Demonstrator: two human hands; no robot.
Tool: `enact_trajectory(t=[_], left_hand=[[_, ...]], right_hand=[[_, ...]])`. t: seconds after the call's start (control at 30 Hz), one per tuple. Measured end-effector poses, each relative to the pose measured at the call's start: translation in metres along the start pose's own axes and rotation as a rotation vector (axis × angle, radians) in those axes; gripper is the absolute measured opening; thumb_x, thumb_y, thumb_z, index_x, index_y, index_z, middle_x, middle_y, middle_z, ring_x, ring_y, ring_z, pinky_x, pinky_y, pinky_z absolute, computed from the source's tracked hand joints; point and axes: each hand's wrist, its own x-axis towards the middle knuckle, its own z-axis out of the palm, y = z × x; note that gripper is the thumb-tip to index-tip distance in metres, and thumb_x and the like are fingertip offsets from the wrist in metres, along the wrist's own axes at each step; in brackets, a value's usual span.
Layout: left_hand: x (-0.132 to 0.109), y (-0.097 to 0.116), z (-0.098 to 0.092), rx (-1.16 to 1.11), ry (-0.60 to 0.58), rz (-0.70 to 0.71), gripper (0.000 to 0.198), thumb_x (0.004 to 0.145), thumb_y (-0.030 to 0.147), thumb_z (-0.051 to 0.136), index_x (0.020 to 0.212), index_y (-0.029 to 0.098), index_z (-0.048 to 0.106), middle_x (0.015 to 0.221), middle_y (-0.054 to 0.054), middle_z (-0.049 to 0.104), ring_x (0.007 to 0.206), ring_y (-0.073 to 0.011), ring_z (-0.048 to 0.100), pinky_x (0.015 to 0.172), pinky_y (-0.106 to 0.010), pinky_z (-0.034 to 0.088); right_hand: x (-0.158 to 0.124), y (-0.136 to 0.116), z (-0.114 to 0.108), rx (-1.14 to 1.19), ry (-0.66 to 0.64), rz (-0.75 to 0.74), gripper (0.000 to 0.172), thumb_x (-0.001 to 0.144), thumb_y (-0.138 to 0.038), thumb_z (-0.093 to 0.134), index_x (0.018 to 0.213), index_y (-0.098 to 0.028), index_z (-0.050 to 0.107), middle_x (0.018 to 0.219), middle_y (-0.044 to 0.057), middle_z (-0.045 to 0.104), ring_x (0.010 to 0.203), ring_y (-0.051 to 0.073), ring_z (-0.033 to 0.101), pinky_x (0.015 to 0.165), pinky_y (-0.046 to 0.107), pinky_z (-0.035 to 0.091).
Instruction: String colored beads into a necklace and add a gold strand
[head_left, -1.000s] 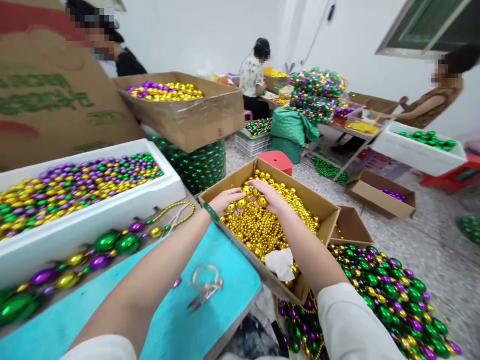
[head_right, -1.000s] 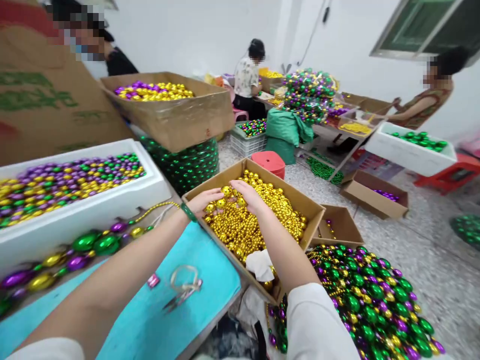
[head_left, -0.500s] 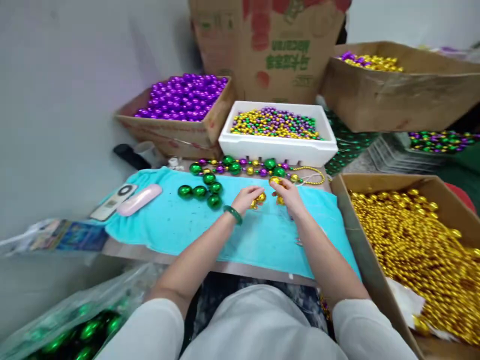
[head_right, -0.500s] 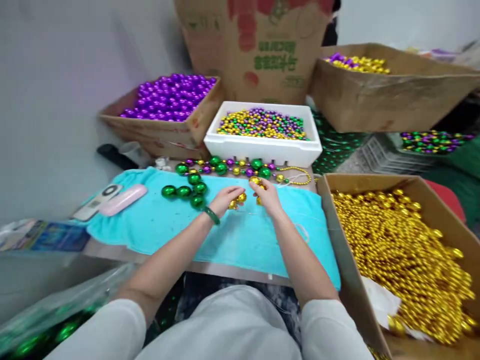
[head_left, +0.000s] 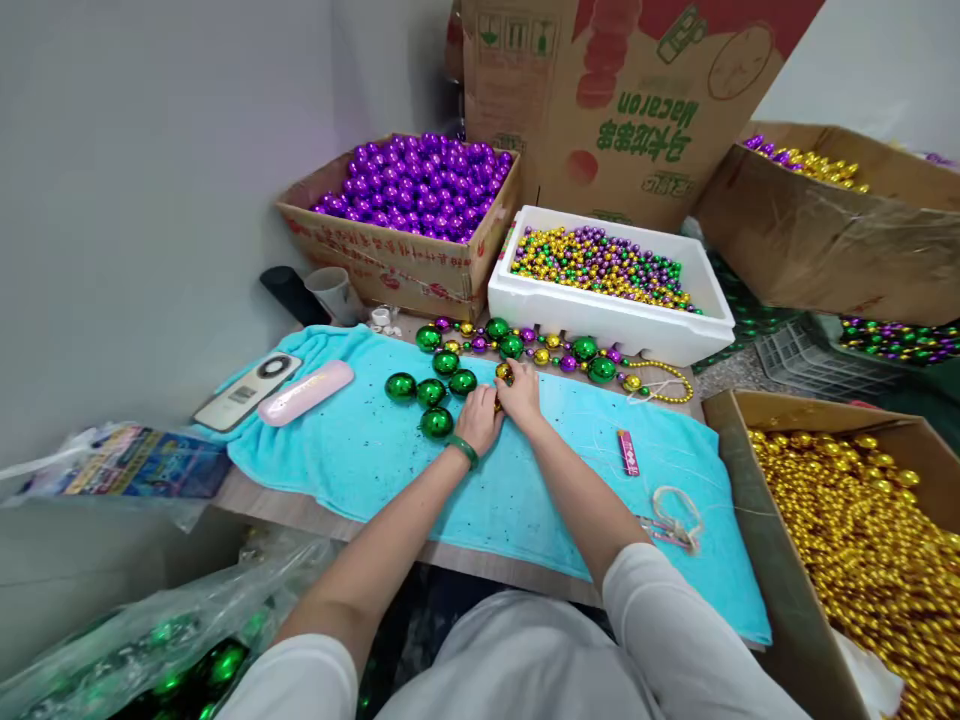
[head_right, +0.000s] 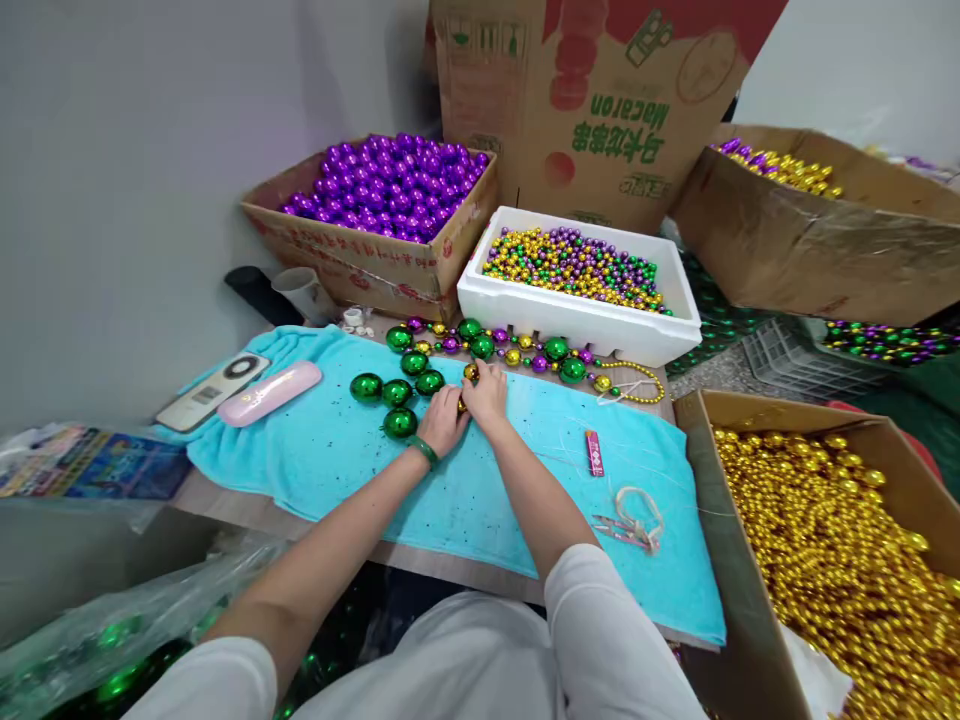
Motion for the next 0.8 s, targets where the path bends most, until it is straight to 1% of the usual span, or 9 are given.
enact_trajectory(t=[0.13,0.2,0.27,0.33,0.4,0.47,0.53,0.63,0.8], left_hand=[[0.000,-0.004,-0.014,0.121,-0.011,0.177,0.045,0.081,0.030,0.058,0.120,0.009,0.050,0.124,-0.019,0.052,0.118,-0.0298,0.047,0.101,-0.045,0.039],[-0.010,-0.002,-0.031,0.206,0.026,0.288,0.047,0.083,0.035,0.056,0.123,0.011,0.050,0.127,-0.018,0.051,0.123,-0.0302,0.045,0.104,-0.045,0.035],[-0.026,-0.002,-0.053,0.260,0.098,0.304,0.050,0.084,0.040,0.056,0.127,0.016,0.050,0.130,-0.016,0.050,0.129,-0.0309,0.039,0.109,-0.048,0.028],[-0.044,-0.008,-0.075,0.303,0.208,0.178,0.062,0.078,0.049,0.061,0.129,0.016,0.048,0.134,-0.017,0.047,0.134,-0.0347,0.031,0.110,-0.052,0.023],[-0.060,-0.020,-0.091,0.323,0.259,-0.022,0.082,0.069,0.057,0.066,0.134,0.014,0.042,0.140,-0.021,0.039,0.138,-0.0403,0.021,0.109,-0.059,0.020],[-0.071,-0.035,-0.099,0.312,0.226,-0.195,0.101,0.061,0.062,0.070,0.141,0.013,0.032,0.147,-0.023,0.028,0.139,-0.0452,0.013,0.106,-0.064,0.020],[-0.075,-0.051,-0.100,0.267,0.179,-0.286,0.115,0.055,0.062,0.074,0.145,0.012,0.022,0.151,-0.025,0.018,0.139,-0.0473,0.008,0.105,-0.067,0.019],[-0.072,-0.074,-0.096,0.171,0.162,-0.304,0.125,0.050,0.059,0.078,0.146,0.011,0.013,0.151,-0.027,0.012,0.140,-0.0453,0.008,0.108,-0.064,0.016],[-0.057,-0.099,-0.092,0.082,0.139,-0.221,0.130,0.047,0.055,0.081,0.145,0.009,0.008,0.150,-0.028,0.008,0.142,-0.0400,0.007,0.112,-0.058,0.018]], right_hand=[[0.008,0.005,0.004,0.314,0.050,0.041,0.047,0.079,-0.029,0.058,0.124,-0.013,0.058,0.116,0.012,0.062,0.108,0.022,0.055,0.099,0.035,0.039],[0.009,0.011,0.001,0.482,0.083,0.055,0.042,0.081,-0.032,0.054,0.119,-0.013,0.061,0.116,0.011,0.064,0.107,0.020,0.057,0.098,0.034,0.040],[0.007,0.018,-0.006,0.581,0.109,0.062,0.039,0.084,-0.035,0.050,0.114,-0.014,0.063,0.118,0.010,0.064,0.108,0.019,0.057,0.098,0.034,0.041],[0.003,0.027,-0.012,0.665,0.137,0.087,0.040,0.084,-0.040,0.048,0.110,-0.014,0.064,0.118,0.010,0.065,0.110,0.020,0.057,0.098,0.035,0.041],[-0.002,0.034,-0.014,0.775,0.171,0.144,0.042,0.082,-0.044,0.049,0.107,-0.014,0.065,0.116,0.010,0.066,0.110,0.022,0.057,0.097,0.037,0.041],[-0.008,0.039,-0.012,0.836,0.192,0.201,0.045,0.081,-0.048,0.048,0.106,-0.014,0.064,0.115,0.010,0.066,0.109,0.022,0.058,0.095,0.037,0.043],[-0.012,0.041,-0.007,0.840,0.201,0.226,0.046,0.081,-0.050,0.047,0.106,-0.015,0.064,0.115,0.010,0.065,0.110,0.022,0.057,0.094,0.037,0.043],[-0.014,0.040,-0.001,0.813,0.197,0.225,0.049,0.083,-0.053,0.042,0.105,-0.015,0.063,0.113,0.010,0.066,0.107,0.021,0.058,0.093,0.035,0.043],[-0.010,0.038,0.002,0.697,0.154,0.188,0.053,0.089,-0.052,0.032,0.107,-0.013,0.062,0.106,0.012,0.067,0.099,0.020,0.061,0.085,0.032,0.047]])
